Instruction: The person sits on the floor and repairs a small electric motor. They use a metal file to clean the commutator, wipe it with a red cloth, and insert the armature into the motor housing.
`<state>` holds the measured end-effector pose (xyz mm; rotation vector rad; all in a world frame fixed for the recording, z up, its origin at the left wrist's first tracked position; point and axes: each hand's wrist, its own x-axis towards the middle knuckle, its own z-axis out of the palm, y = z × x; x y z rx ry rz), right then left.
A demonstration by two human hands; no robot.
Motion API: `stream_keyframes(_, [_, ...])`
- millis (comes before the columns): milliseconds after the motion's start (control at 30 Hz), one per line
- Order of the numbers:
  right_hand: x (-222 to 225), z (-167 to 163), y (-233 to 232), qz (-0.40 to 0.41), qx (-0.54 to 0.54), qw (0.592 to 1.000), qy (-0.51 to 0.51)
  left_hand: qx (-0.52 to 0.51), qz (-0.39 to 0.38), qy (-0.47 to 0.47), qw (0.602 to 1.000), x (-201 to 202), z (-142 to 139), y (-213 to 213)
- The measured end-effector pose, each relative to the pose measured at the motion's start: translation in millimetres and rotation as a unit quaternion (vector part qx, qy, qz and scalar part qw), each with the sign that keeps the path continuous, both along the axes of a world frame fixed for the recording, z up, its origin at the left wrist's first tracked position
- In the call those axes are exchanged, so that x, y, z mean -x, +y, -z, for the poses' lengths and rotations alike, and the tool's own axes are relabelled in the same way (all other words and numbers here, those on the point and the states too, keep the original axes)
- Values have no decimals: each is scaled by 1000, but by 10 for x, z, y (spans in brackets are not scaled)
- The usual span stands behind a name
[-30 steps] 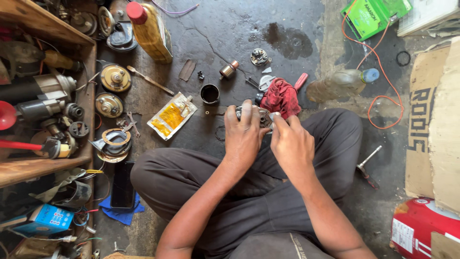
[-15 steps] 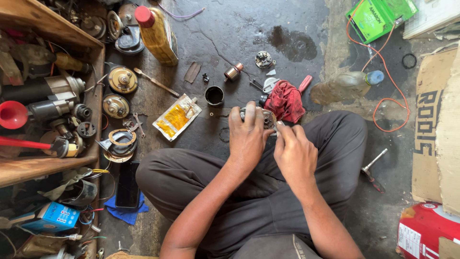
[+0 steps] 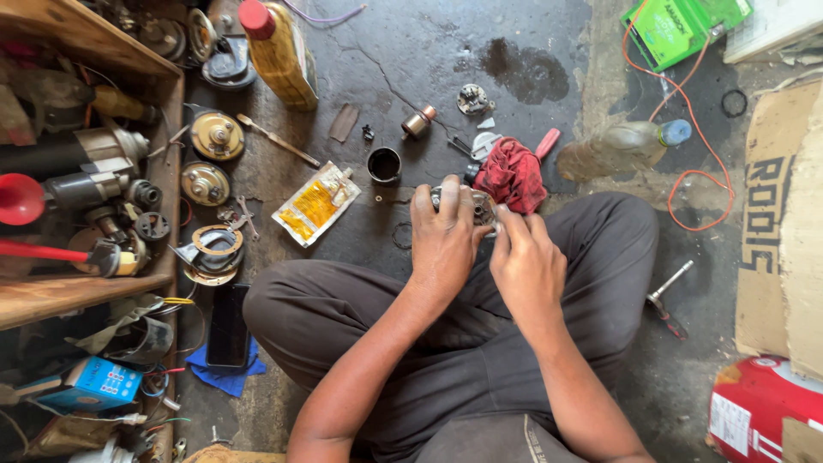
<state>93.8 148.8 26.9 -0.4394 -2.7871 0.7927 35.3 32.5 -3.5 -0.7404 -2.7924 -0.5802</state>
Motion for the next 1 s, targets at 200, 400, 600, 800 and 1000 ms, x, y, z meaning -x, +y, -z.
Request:
stream_keyframes(200, [-82,-11,-13,-6,-10,1000,-4,-5,4,-7,1000,10,8,-7])
stream_keyframes(400, [-125,52,-68,1,-14,1000,-5,4,0,-4,1000,-5,29,2])
stream_keyframes(600, [-108,87,-63,5,-20,1000,6,29,-38,30,998,-65,95,55])
stream_keyframes(800, [-88,81,-46,16,-30,999,-5,65,-66,80,992,-141,162,130])
stream_keyframes(1000, [-58,64,-25,9,-47,999,1,139,-89,102,981,-179,143,149])
